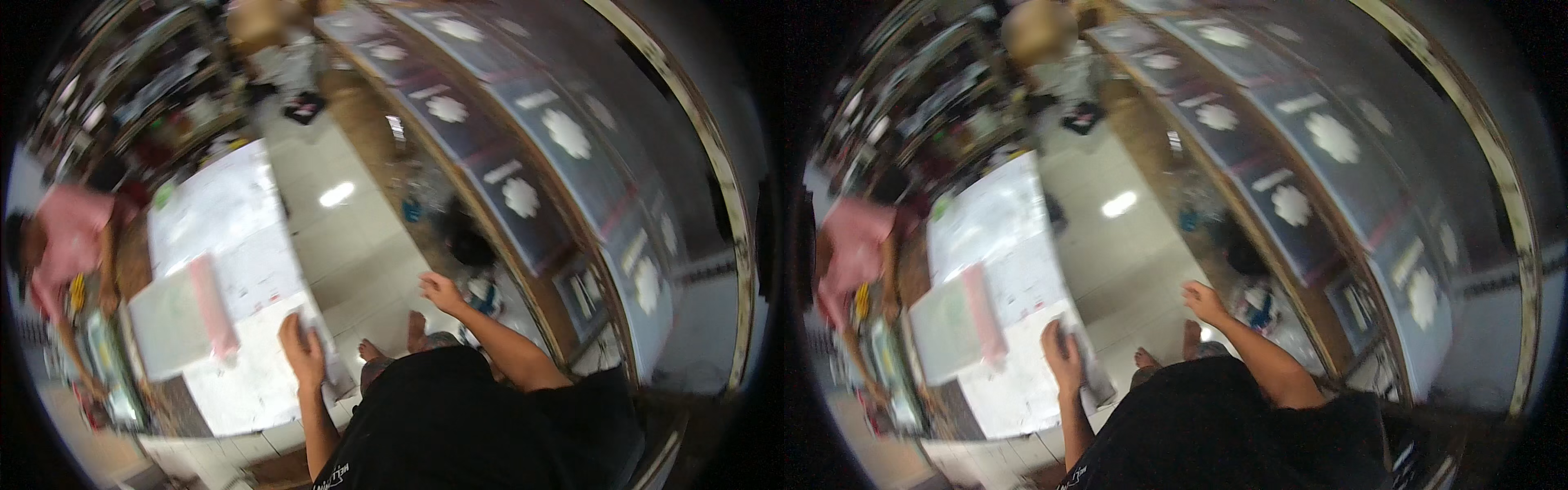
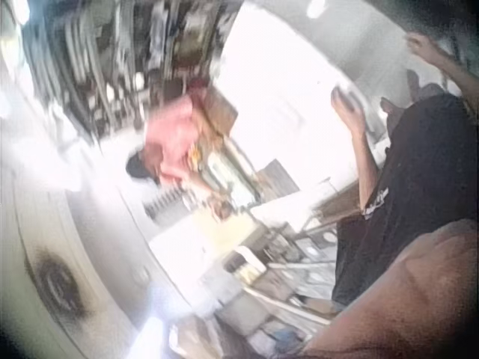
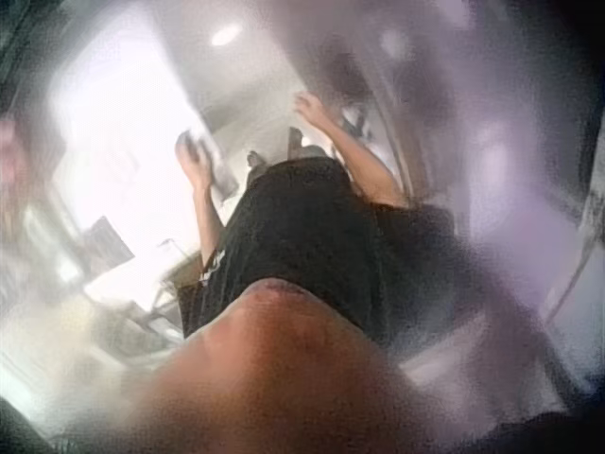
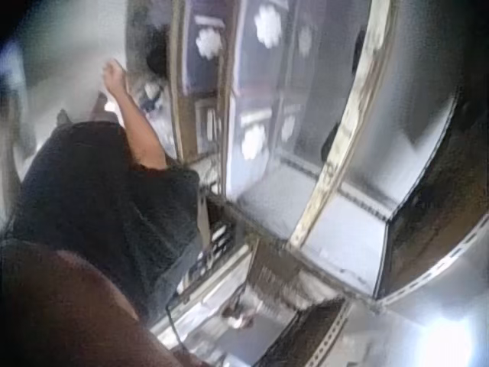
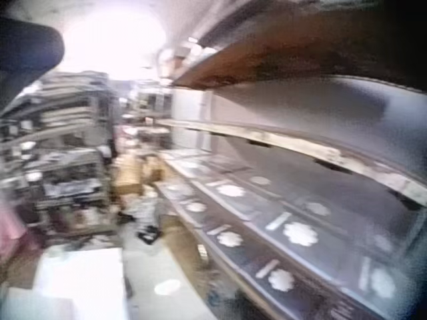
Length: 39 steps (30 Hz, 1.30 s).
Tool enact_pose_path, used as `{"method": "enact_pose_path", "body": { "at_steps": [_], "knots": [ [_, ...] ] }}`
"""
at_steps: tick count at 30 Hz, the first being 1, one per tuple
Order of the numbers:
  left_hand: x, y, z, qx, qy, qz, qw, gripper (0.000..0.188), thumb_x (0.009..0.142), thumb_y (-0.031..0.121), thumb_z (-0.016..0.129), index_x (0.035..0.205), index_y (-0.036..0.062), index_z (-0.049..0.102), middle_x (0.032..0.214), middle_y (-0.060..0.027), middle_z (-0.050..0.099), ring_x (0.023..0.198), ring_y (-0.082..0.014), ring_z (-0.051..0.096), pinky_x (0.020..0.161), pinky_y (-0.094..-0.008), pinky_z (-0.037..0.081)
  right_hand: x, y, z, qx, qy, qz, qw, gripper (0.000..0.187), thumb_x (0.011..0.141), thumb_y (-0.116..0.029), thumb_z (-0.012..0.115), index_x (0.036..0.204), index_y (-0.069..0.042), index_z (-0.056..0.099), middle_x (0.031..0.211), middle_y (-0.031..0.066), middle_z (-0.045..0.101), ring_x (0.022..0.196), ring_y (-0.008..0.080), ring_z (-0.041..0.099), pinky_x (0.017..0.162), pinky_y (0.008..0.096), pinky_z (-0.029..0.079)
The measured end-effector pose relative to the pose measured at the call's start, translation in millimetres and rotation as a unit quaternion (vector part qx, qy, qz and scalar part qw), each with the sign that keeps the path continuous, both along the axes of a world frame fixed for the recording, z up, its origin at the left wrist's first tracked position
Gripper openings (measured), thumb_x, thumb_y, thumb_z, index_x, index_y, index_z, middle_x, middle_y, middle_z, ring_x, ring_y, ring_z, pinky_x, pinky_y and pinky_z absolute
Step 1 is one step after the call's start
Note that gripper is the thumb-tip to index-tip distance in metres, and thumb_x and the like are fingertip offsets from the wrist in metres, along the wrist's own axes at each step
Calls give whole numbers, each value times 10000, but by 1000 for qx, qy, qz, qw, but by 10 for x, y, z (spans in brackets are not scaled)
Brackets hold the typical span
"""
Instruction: The person repeatedly picks up white flower-shaped cutouts from a table and places them onto clear plastic sheets on a nearby rack. The person handles the cutouts one at a time and arranges them on the plastic sheets.
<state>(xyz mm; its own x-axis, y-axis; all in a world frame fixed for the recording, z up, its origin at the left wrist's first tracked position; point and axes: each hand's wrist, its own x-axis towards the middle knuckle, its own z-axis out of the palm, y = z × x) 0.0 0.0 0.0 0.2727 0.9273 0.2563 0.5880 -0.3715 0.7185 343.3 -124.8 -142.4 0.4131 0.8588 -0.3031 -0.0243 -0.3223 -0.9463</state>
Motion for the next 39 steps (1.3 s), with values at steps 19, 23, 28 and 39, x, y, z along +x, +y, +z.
{"method": "enact_pose_path", "body": {
  "at_steps": [19, 23, 28, 39],
  "knots": [
    [-1967, -641, 61, 64, 132, 266, 953, 504, 829, 153, 690, 1282, -30, 564, 1393, -223, 504, 1320, -411, 452, 1108, -497, 368, -950, 339, -745, -288, -32, 243, 926, 403, 947, -128, 599, 1317, 14, 528, 1099, 158, 642, 838, 285, 725, 654, 380, 587],
    [-1936, -604, 72, 57, 145, 276, 948, 513, 822, 177, 683, 1280, -22, 565, 1396, -204, 501, 1326, -397, 445, 1105, -500, 365, -1023, 577, -554, -271, -32, 238, 932, 421, 967, -149, 586, 1344, 19, 501, 1141, 170, 627, 904, 299, 713, 714, 390, 582],
    [-1934, -616, 28, 77, 137, 286, 945, 500, 816, 175, 680, 1270, -7, 576, 1384, -195, 509, 1320, -389, 452, 1103, -498, 365, -923, 456, -599, -298, -48, 229, 925, 401, 950, -110, 594, 1314, 38, 509, 1104, 179, 633, 884, 306, 719, 684, 401, 588],
    [-2007, -591, 11, 52, 53, 289, 954, 424, 838, 163, 693, 1236, 34, 621, 1361, -183, 536, 1304, -371, 477, 1087, -452, 384, -820, 52, -811, -322, -21, 207, 924, 364, 906, -75, 616, 1239, 64, 562, 993, 203, 681, 747, 293, 736, 530, 341, 560]
  ]
}}
